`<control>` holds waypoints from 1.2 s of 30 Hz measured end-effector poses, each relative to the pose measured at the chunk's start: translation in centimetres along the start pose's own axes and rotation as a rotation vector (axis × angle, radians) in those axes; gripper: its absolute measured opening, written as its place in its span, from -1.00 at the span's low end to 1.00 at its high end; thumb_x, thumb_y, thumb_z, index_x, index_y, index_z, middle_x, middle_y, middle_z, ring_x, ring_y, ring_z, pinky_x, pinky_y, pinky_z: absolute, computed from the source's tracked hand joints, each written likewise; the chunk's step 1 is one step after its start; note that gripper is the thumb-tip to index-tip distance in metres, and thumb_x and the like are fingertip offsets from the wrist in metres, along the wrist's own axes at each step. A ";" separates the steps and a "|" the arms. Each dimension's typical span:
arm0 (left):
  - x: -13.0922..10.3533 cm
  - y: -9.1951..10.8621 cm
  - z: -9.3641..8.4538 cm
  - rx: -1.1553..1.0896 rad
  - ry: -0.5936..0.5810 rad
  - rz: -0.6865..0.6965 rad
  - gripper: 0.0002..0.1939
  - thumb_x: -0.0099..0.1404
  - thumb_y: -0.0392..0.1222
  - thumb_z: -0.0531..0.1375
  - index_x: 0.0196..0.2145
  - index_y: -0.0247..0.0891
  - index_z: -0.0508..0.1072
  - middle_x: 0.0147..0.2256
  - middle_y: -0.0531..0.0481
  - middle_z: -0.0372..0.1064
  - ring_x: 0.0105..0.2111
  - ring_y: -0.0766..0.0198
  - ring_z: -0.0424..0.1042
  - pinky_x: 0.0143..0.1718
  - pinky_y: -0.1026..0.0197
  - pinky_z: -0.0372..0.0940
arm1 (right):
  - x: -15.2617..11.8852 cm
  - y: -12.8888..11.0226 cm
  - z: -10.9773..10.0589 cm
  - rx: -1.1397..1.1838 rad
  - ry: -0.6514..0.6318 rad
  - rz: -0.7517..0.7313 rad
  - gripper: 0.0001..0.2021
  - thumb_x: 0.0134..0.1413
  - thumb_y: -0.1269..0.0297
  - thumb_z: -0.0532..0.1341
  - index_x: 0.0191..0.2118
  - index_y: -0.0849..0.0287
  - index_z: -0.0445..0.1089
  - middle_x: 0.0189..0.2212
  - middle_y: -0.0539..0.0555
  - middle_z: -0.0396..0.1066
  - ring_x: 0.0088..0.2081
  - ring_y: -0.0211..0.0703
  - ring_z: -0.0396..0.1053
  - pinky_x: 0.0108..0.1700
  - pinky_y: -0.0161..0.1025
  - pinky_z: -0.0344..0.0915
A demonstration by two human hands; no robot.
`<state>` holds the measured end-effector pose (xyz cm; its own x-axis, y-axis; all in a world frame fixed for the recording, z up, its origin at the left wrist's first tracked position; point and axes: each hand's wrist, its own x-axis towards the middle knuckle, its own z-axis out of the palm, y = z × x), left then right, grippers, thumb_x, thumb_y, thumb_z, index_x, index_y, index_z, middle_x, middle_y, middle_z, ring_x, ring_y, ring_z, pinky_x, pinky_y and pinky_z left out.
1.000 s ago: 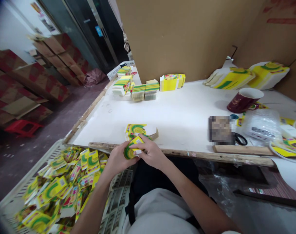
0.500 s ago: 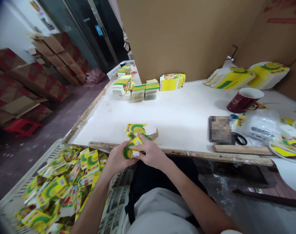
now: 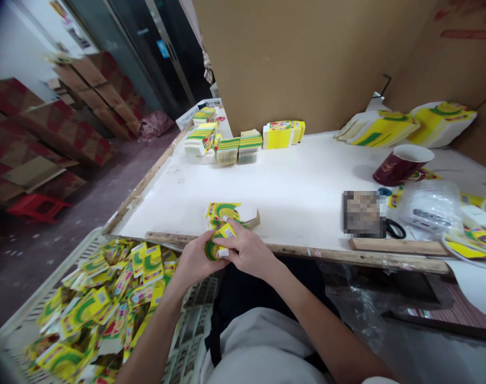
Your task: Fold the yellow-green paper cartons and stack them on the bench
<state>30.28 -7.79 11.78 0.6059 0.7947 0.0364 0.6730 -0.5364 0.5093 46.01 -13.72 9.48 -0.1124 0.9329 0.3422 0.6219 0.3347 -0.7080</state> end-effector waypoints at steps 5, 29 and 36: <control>-0.2 -0.4 0.2 0.016 -0.042 0.022 -0.47 -0.08 -0.06 0.25 -0.13 -0.26 0.31 -0.27 -0.11 0.43 -0.28 0.06 0.42 -0.29 0.14 0.27 | -0.3 0.4 -0.5 0.036 -0.048 -0.040 -0.60 -0.09 0.56 0.11 -0.12 0.07 0.43 0.11 0.18 0.15 0.15 0.05 0.10 0.08 -0.03 0.17; -1.9 -2.8 0.2 -0.009 0.002 -0.056 -0.50 0.00 -0.11 0.20 -0.08 -0.23 0.25 -0.19 -0.08 0.39 -0.20 0.08 0.38 -0.21 0.12 0.25 | -0.2 0.1 3.2 0.536 0.027 0.080 -0.25 -0.07 0.34 0.22 0.22 0.14 -0.14 0.19 0.22 -0.02 0.12 -0.01 0.13 0.11 -0.04 0.15; -2.2 -2.8 0.9 0.025 0.025 -0.057 -0.49 -0.04 -0.19 0.19 -0.09 -0.28 0.23 -0.24 -0.11 0.40 -0.22 0.04 0.39 -0.21 0.09 0.25 | -0.2 -0.8 5.5 0.568 0.110 0.129 -0.42 -0.03 0.45 0.14 0.15 0.12 0.02 0.13 0.16 0.10 0.15 -0.07 0.07 0.17 -0.06 0.03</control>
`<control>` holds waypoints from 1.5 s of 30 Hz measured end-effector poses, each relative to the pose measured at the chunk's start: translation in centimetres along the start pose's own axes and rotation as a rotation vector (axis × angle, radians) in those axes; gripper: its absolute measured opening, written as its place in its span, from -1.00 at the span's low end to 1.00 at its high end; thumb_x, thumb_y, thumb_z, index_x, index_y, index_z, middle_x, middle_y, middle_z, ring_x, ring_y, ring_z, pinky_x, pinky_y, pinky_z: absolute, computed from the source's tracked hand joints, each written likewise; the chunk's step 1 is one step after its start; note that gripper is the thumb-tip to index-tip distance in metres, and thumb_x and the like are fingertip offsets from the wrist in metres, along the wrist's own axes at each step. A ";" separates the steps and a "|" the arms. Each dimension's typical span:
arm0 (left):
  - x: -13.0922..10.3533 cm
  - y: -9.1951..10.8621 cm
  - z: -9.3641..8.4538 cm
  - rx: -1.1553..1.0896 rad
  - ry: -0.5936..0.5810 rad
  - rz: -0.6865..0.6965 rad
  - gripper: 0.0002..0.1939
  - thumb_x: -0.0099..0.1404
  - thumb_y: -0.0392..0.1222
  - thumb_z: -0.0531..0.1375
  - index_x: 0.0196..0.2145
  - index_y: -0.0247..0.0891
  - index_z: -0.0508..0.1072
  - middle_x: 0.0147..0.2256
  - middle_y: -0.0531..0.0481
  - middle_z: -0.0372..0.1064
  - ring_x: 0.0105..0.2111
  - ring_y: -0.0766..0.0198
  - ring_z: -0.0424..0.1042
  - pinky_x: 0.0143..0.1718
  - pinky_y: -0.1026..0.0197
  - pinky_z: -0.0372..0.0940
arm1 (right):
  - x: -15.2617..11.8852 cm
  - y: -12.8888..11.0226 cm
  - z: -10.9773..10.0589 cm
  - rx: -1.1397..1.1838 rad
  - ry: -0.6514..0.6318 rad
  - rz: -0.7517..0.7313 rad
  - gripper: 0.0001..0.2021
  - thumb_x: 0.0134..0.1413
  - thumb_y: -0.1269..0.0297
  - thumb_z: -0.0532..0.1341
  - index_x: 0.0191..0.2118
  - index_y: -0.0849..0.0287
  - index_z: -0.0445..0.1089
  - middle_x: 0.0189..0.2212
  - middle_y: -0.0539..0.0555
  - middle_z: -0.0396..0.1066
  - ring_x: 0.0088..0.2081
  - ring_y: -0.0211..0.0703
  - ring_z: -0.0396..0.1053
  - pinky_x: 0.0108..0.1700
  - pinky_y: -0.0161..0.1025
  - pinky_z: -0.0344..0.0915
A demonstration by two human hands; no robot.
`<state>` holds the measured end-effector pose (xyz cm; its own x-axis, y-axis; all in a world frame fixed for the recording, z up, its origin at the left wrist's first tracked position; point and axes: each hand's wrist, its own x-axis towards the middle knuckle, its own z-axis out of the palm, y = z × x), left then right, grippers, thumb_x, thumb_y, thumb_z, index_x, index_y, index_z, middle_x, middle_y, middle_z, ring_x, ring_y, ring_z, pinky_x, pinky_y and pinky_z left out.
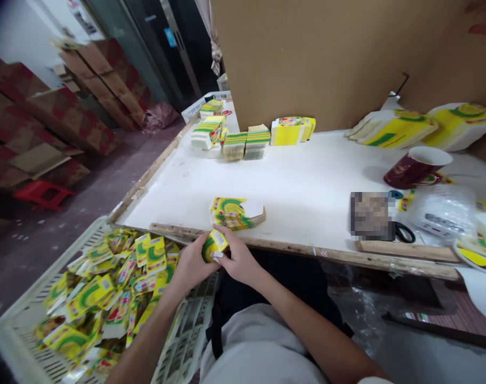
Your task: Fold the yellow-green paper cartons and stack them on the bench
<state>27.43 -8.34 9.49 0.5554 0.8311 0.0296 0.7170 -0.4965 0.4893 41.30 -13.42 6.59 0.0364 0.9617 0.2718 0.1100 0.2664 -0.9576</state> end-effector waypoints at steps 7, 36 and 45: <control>0.1 0.5 -0.4 0.036 0.054 0.046 -0.56 -0.03 -0.12 0.21 -0.17 -0.26 0.26 -0.27 -0.07 0.40 -0.22 0.07 0.38 -0.13 0.05 0.18 | 0.3 0.5 -0.8 0.206 -0.074 0.060 -0.36 0.07 0.31 0.09 0.24 0.13 -0.19 0.21 0.17 -0.04 0.19 -0.08 0.00 0.17 -0.10 0.04; -1.4 -1.5 -1.7 -1.078 0.210 -0.334 -0.54 0.00 -0.10 0.28 -0.15 -0.31 0.30 -0.28 -0.07 0.44 -0.36 0.25 0.43 -0.30 0.23 0.32 | 0.7 -0.1 -1.7 0.325 -0.142 0.129 -0.38 0.07 0.29 0.05 0.24 0.02 -0.19 0.20 0.10 -0.02 0.07 -0.08 0.19 0.02 -0.11 0.28; -1.4 -0.6 -1.4 -1.082 0.310 -0.311 -0.60 0.01 -0.15 0.28 -0.19 -0.30 0.33 -0.31 -0.02 0.43 -0.38 0.31 0.40 -0.30 0.28 0.30 | 0.7 -0.9 -1.8 -0.032 -0.094 0.086 -0.36 0.06 0.36 0.05 0.25 0.10 -0.19 0.16 0.11 0.06 0.07 -0.07 0.17 0.13 -0.04 0.10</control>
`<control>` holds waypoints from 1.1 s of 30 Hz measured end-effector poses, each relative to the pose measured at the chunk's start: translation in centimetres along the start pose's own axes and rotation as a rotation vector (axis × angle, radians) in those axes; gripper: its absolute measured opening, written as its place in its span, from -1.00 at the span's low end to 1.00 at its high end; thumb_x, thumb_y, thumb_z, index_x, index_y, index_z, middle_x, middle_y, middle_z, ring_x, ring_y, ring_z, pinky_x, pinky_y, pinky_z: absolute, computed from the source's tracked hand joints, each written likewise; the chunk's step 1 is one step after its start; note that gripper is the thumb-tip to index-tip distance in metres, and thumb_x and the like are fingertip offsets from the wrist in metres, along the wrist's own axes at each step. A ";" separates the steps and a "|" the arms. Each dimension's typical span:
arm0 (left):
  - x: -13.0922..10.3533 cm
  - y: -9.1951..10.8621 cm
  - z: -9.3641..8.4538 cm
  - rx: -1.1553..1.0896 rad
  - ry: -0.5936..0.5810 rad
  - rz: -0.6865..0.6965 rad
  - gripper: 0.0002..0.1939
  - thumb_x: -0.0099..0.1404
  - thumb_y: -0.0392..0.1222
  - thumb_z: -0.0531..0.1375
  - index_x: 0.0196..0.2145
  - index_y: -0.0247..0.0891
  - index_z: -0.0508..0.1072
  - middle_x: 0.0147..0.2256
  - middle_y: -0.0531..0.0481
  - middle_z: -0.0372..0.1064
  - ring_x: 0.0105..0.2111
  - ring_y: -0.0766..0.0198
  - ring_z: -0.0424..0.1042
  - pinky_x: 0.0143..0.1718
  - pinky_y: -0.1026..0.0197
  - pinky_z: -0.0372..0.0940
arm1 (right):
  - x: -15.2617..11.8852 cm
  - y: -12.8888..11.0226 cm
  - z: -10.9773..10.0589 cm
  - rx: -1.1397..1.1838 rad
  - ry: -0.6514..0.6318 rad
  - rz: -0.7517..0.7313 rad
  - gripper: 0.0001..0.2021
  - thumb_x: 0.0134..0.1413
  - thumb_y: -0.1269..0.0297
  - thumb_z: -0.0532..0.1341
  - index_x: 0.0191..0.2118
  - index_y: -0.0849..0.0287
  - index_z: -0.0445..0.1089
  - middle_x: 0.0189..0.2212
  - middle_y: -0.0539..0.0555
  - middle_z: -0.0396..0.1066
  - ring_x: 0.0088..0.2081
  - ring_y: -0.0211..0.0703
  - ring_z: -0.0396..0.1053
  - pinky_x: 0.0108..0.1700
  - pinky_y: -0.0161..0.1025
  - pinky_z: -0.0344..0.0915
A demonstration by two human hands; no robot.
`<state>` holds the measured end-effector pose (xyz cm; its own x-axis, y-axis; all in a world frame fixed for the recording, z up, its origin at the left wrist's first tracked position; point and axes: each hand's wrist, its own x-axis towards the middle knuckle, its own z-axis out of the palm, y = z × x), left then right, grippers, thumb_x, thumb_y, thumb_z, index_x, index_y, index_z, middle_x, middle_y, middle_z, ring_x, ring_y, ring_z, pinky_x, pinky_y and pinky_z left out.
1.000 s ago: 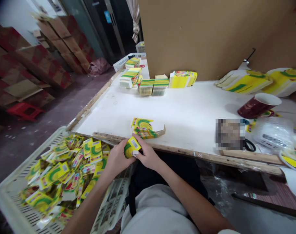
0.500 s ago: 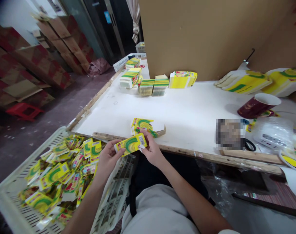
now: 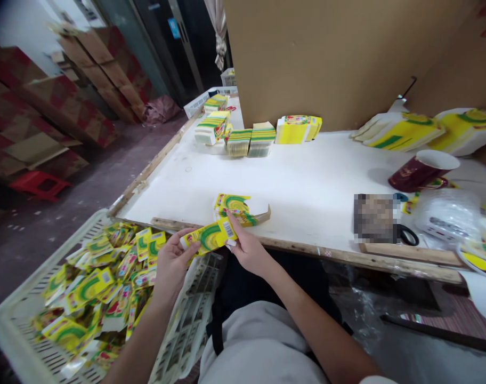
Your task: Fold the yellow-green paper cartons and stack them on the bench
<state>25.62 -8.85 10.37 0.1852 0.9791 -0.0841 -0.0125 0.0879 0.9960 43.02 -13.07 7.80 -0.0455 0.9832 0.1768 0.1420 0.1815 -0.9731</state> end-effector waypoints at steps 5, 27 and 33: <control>-0.9 -0.3 0.9 0.203 -0.005 0.118 -0.70 0.10 -0.15 0.21 -0.19 -0.25 0.33 -0.43 0.07 0.37 -0.50 0.38 0.34 -0.45 0.36 0.26 | 0.6 -0.6 0.6 0.247 0.238 0.040 -0.56 0.01 0.35 0.07 0.07 0.11 0.08 -0.05 0.11 0.25 -0.09 -0.14 0.28 -0.04 -0.20 0.27; -1.8 -0.5 1.7 0.236 0.014 0.206 -0.74 0.12 -0.18 0.21 -0.20 -0.24 0.35 -0.46 0.07 0.38 -0.58 0.42 0.29 -0.56 0.40 0.20 | 1.0 -0.5 1.0 0.601 0.228 0.171 -0.48 -0.19 0.47 0.13 -0.01 0.01 0.15 -0.19 -0.01 0.25 -0.25 -0.25 0.28 -0.23 -0.32 0.30; -1.8 -0.8 1.9 0.221 0.007 0.184 -0.72 0.13 -0.18 0.20 -0.18 -0.25 0.34 -0.44 0.05 0.38 -0.51 0.38 0.34 -0.48 0.37 0.25 | 1.0 -0.5 0.9 0.554 0.247 0.238 -0.49 -0.19 0.49 0.14 -0.03 0.01 0.16 -0.10 0.00 0.24 -0.22 -0.26 0.29 -0.24 -0.36 0.31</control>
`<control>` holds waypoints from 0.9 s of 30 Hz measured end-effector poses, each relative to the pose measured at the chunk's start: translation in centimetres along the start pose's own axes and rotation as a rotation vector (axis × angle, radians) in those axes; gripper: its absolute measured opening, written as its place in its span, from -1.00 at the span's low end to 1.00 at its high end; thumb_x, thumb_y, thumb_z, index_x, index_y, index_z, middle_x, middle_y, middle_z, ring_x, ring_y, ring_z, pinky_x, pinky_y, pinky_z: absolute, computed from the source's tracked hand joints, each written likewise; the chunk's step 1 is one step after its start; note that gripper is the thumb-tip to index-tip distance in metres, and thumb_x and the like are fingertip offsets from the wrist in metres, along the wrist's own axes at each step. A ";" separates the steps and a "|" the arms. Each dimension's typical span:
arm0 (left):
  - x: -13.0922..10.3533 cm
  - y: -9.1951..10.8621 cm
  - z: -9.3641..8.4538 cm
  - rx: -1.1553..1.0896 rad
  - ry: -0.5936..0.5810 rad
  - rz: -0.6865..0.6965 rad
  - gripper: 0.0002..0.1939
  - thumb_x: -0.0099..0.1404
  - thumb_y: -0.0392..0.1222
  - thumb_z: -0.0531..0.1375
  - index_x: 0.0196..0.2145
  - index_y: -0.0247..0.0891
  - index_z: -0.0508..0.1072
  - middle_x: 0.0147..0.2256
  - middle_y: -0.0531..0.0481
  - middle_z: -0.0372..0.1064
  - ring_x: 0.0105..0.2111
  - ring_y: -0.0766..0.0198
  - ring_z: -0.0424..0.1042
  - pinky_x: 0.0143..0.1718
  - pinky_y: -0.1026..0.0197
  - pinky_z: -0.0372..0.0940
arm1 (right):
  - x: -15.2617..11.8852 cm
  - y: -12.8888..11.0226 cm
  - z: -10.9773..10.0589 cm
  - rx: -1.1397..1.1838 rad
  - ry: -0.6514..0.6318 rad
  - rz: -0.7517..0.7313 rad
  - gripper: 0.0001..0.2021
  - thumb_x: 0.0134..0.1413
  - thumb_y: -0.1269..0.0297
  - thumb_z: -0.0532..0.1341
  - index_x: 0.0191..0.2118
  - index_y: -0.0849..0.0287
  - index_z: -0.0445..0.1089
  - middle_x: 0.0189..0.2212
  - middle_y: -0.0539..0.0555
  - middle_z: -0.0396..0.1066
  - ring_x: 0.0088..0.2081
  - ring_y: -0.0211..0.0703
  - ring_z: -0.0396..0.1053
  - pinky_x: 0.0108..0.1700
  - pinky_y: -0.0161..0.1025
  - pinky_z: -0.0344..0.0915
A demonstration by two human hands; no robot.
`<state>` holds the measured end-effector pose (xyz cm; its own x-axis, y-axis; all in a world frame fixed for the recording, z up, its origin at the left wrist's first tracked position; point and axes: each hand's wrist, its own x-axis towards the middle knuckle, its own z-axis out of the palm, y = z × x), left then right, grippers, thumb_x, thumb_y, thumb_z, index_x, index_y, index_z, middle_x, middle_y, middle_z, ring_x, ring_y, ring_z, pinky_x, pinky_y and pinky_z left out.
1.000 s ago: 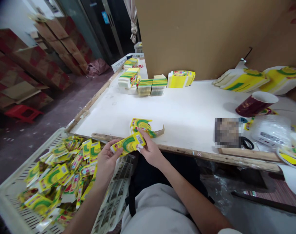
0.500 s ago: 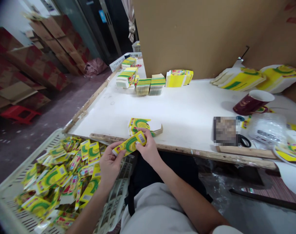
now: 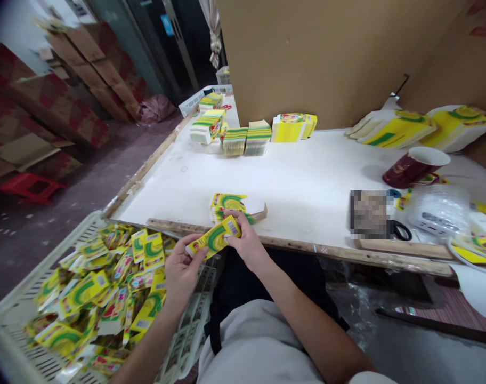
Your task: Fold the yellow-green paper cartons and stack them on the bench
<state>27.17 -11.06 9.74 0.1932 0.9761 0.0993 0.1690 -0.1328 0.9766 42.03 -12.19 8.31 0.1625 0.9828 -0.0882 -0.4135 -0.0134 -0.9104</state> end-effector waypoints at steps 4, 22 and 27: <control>0.1 -0.1 -0.1 -0.006 0.010 -0.025 -0.71 0.13 -0.17 0.19 -0.17 -0.24 0.33 -0.39 0.03 0.40 -0.47 0.35 0.37 -0.43 0.35 0.27 | -0.5 -0.1 0.1 -0.213 -0.075 -0.094 -0.41 -0.11 0.46 0.14 0.10 0.04 0.04 0.03 0.08 0.16 -0.14 -0.20 0.29 -0.13 -0.25 0.31; 0.2 0.0 -0.4 0.018 0.106 -0.025 -0.75 0.11 -0.17 0.22 -0.21 -0.20 0.36 -0.36 0.06 0.42 -0.38 0.32 0.40 -0.33 0.31 0.30 | -1.4 -0.9 0.0 -0.793 -0.173 -0.309 -0.34 0.10 0.42 -0.03 0.27 0.16 -0.36 0.23 0.14 -0.10 0.18 -0.06 0.02 0.16 -0.03 0.03; 0.2 -0.1 -0.3 -0.013 0.088 -0.040 -0.72 0.10 -0.18 0.23 -0.20 -0.22 0.37 -0.39 0.06 0.42 -0.43 0.35 0.39 -0.36 0.34 0.29 | -1.0 -0.9 -0.5 -0.815 -0.172 -0.279 -0.33 0.09 0.40 -0.01 0.27 0.18 -0.36 0.23 0.18 -0.11 0.22 -0.05 -0.07 0.18 -0.01 -0.04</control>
<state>26.93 -10.85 9.71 0.1006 0.9920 0.0759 0.1619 -0.0916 0.9825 42.67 -13.28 8.97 -0.0022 0.9831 0.1831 0.4001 0.1687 -0.9008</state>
